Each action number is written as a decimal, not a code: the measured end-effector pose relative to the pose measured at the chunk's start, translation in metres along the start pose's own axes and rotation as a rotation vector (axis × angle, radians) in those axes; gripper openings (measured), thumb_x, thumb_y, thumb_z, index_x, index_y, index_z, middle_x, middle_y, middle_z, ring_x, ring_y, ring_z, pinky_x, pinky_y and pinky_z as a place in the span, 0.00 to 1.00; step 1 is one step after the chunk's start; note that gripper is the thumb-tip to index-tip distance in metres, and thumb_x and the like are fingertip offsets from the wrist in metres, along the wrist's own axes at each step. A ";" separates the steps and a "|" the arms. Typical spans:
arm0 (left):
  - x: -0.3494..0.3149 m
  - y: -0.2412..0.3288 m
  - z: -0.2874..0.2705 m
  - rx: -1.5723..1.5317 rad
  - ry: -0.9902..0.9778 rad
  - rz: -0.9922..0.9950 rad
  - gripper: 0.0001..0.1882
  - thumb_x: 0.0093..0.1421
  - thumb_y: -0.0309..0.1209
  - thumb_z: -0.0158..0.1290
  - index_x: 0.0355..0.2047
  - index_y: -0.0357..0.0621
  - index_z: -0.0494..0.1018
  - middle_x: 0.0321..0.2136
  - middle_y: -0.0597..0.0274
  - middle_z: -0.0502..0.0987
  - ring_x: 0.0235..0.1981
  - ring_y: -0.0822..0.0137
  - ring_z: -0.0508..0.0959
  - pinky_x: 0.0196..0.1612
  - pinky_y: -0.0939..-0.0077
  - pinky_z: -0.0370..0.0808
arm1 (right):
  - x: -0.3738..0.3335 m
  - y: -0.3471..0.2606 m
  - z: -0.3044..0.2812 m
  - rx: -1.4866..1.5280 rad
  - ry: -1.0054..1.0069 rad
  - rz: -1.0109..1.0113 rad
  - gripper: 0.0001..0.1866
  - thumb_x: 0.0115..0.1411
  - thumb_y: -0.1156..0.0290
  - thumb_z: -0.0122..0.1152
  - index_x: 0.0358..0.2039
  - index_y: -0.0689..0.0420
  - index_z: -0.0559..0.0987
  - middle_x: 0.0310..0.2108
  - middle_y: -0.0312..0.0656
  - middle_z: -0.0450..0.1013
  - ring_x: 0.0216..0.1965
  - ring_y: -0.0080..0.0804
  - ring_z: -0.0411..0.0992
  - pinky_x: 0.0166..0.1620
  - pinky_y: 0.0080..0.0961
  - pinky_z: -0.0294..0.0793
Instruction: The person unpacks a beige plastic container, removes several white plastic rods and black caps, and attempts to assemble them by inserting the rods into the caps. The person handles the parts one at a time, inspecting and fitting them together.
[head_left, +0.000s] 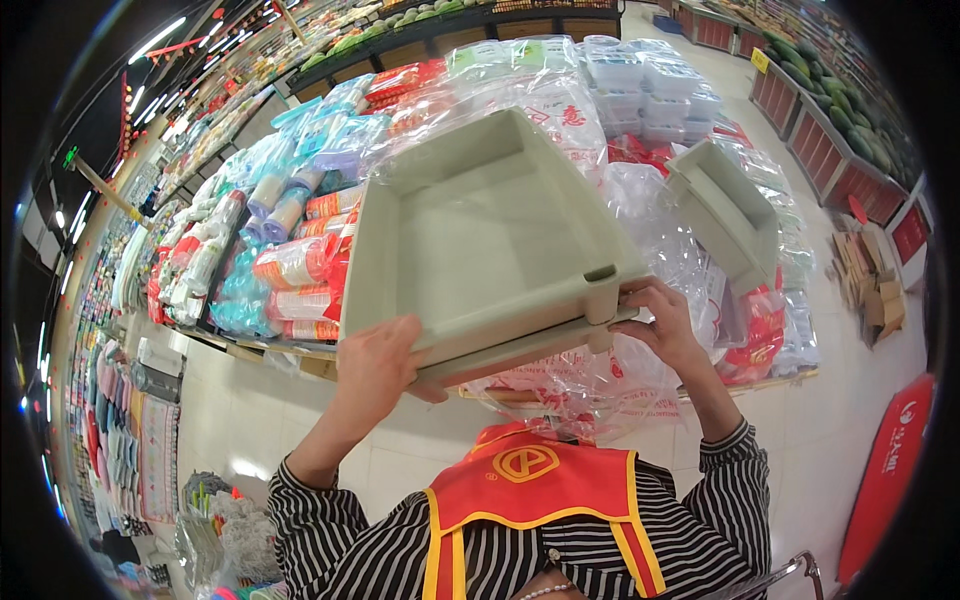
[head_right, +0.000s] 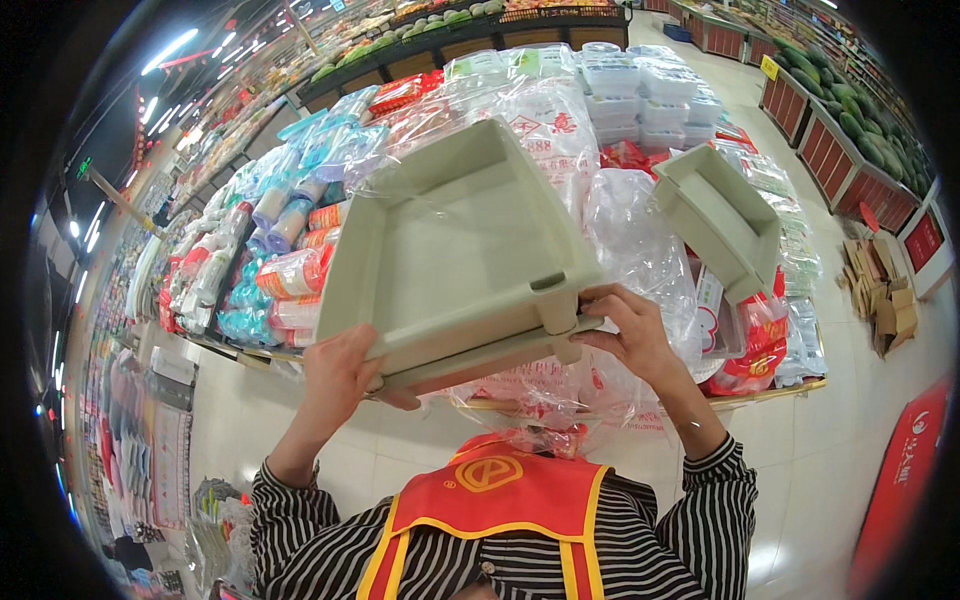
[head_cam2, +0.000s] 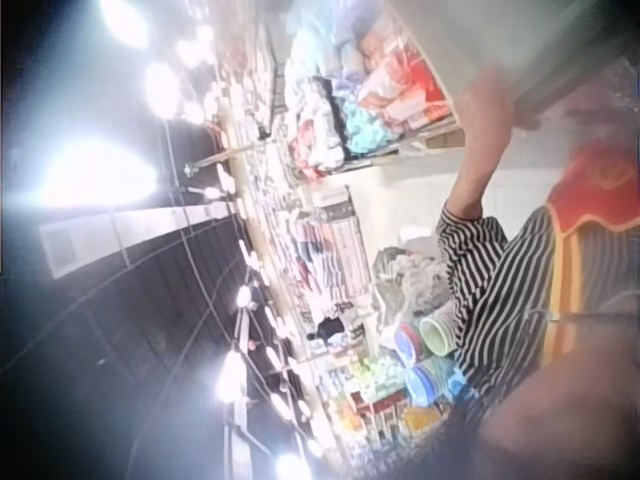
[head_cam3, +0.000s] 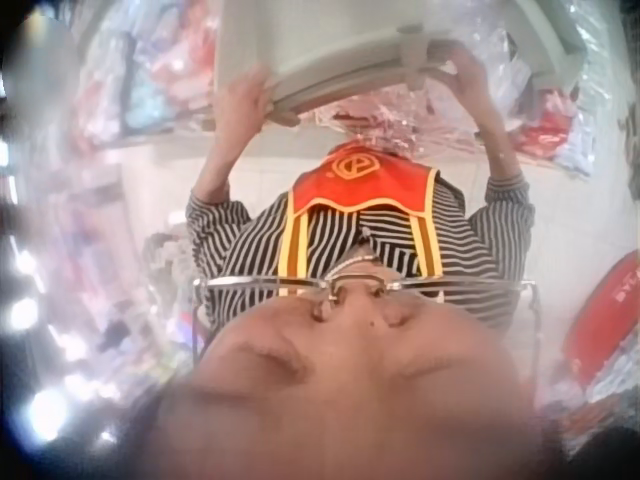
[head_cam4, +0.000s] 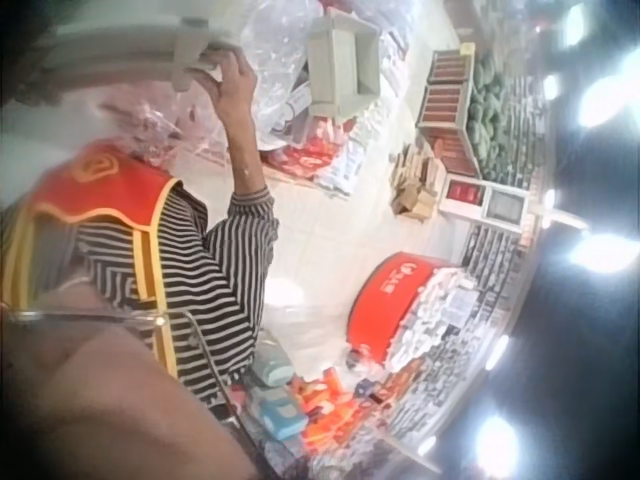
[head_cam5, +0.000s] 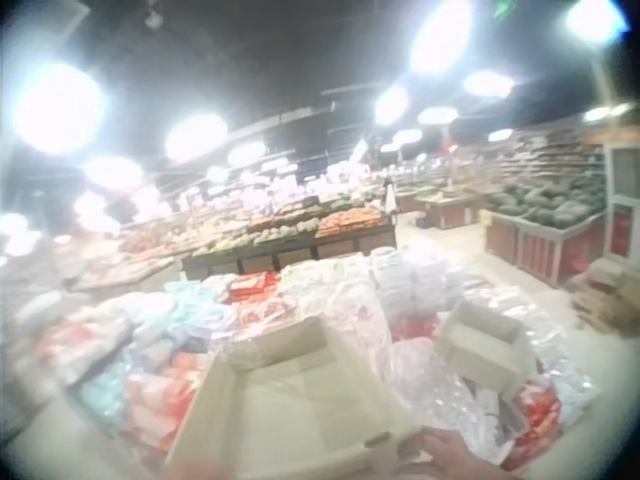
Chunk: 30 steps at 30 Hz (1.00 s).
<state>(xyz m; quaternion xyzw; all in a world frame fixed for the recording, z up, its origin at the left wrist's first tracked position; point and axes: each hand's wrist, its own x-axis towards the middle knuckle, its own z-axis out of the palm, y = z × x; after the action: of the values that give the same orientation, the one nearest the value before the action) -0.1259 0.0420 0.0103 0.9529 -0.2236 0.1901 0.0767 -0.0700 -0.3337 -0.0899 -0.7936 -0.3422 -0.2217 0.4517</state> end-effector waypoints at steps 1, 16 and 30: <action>-0.001 -0.003 -0.001 0.023 0.014 -0.007 0.15 0.49 0.32 0.60 0.27 0.43 0.63 0.20 0.57 0.70 0.23 0.54 0.74 0.24 0.65 0.68 | -0.003 0.004 0.001 -0.020 -0.002 -0.005 0.18 0.46 0.68 0.73 0.35 0.59 0.74 0.42 0.46 0.75 0.39 0.44 0.76 0.42 0.33 0.77; 0.034 -0.015 -0.042 0.194 0.374 0.076 0.18 0.49 0.43 0.63 0.26 0.46 0.68 0.16 0.58 0.69 0.18 0.56 0.73 0.19 0.65 0.65 | -0.024 0.029 0.008 0.358 -0.028 0.286 0.23 0.70 0.55 0.39 0.41 0.60 0.77 0.34 0.42 0.77 0.32 0.26 0.72 0.35 0.24 0.70; 0.087 -0.051 -0.097 0.051 0.480 -0.066 0.23 0.52 0.50 0.62 0.21 0.43 0.73 0.12 0.59 0.70 0.14 0.57 0.70 0.20 0.68 0.66 | 0.023 0.030 0.039 -0.212 -0.104 0.153 0.23 0.58 0.71 0.62 0.53 0.61 0.70 0.45 0.49 0.73 0.40 0.43 0.74 0.46 0.33 0.73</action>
<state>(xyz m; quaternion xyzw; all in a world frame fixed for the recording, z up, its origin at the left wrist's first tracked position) -0.0624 0.0749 0.1308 0.8888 -0.1630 0.4140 0.1098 -0.0311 -0.3023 -0.1113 -0.8709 -0.2783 -0.1801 0.3628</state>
